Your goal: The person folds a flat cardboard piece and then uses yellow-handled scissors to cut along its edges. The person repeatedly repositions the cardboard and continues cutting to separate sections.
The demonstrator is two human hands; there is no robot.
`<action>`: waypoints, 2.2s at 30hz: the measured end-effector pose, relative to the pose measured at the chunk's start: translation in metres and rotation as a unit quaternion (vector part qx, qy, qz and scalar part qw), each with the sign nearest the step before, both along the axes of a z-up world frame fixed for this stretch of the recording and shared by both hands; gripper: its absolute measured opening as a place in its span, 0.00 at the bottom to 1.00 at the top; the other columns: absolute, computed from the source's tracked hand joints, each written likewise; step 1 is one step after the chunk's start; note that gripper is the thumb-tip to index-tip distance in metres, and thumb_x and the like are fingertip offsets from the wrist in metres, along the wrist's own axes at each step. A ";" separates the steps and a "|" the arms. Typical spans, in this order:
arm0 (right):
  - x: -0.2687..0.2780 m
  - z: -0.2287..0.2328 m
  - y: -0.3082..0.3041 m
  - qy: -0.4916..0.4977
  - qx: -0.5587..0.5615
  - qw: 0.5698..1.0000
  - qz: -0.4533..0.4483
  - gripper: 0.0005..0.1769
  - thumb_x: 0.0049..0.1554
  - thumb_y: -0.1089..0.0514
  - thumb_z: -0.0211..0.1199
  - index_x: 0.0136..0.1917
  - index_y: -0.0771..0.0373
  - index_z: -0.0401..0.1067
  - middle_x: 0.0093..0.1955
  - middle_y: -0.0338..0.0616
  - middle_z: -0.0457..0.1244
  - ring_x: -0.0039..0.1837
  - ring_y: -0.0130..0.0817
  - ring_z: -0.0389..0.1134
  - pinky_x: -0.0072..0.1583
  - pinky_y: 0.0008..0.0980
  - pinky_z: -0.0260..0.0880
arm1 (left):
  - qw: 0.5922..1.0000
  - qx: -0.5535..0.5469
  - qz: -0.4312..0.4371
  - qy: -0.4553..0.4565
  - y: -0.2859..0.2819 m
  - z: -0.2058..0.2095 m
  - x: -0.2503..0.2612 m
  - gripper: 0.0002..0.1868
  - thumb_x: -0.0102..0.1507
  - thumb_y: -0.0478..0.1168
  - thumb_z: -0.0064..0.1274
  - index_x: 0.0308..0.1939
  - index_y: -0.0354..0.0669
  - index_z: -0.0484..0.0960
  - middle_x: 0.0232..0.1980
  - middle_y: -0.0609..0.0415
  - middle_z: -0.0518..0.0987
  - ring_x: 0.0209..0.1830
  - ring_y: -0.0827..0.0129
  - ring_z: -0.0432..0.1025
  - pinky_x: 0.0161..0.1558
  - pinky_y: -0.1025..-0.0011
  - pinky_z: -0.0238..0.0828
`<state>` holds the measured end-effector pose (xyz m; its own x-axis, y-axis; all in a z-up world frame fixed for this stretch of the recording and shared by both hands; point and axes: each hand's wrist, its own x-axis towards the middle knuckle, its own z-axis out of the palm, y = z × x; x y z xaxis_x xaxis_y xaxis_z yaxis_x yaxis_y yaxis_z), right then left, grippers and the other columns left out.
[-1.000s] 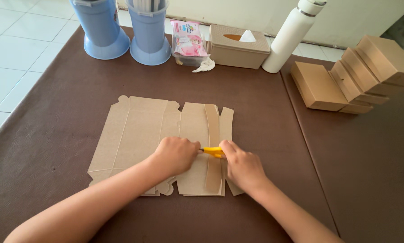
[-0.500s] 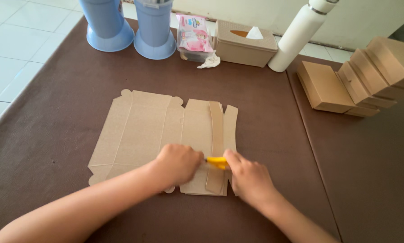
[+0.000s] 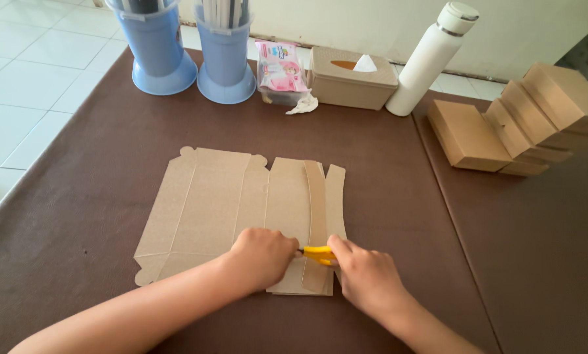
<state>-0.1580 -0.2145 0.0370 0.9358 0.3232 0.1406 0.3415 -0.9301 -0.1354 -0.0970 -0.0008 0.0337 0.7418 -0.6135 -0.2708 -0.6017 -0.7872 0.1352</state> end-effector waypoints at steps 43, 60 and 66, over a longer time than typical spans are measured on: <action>-0.013 0.005 0.008 -0.002 -0.034 0.999 -0.006 0.08 0.56 0.63 0.58 0.50 0.58 0.63 0.42 0.45 0.69 0.38 0.52 0.73 0.37 0.51 0.73 | 1.000 0.006 -0.015 0.005 0.000 -0.004 -0.009 0.11 0.69 0.47 0.47 0.50 0.50 0.81 0.41 0.50 0.84 0.43 0.54 0.81 0.41 0.59 0.77; 0.022 0.011 -0.023 -0.008 0.296 0.953 -0.058 0.25 0.55 0.55 0.63 0.65 0.60 0.65 0.51 0.41 0.69 0.32 0.32 0.68 0.37 0.32 0.72 | 0.974 -0.223 0.039 -0.015 0.017 -0.010 0.045 0.20 0.71 0.55 0.45 0.43 0.42 0.80 0.34 0.44 0.83 0.35 0.50 0.79 0.38 0.55 0.74; 0.039 -0.001 -0.050 0.293 0.461 0.825 -0.145 0.21 0.63 0.55 0.54 0.68 0.58 0.71 0.49 0.41 0.71 0.33 0.23 0.64 0.34 0.24 0.63 | 0.864 -0.441 0.114 0.215 0.008 -0.014 0.051 0.20 0.65 0.49 0.56 0.32 0.35 0.70 0.30 0.47 0.84 0.23 0.66 0.79 0.26 0.67 0.77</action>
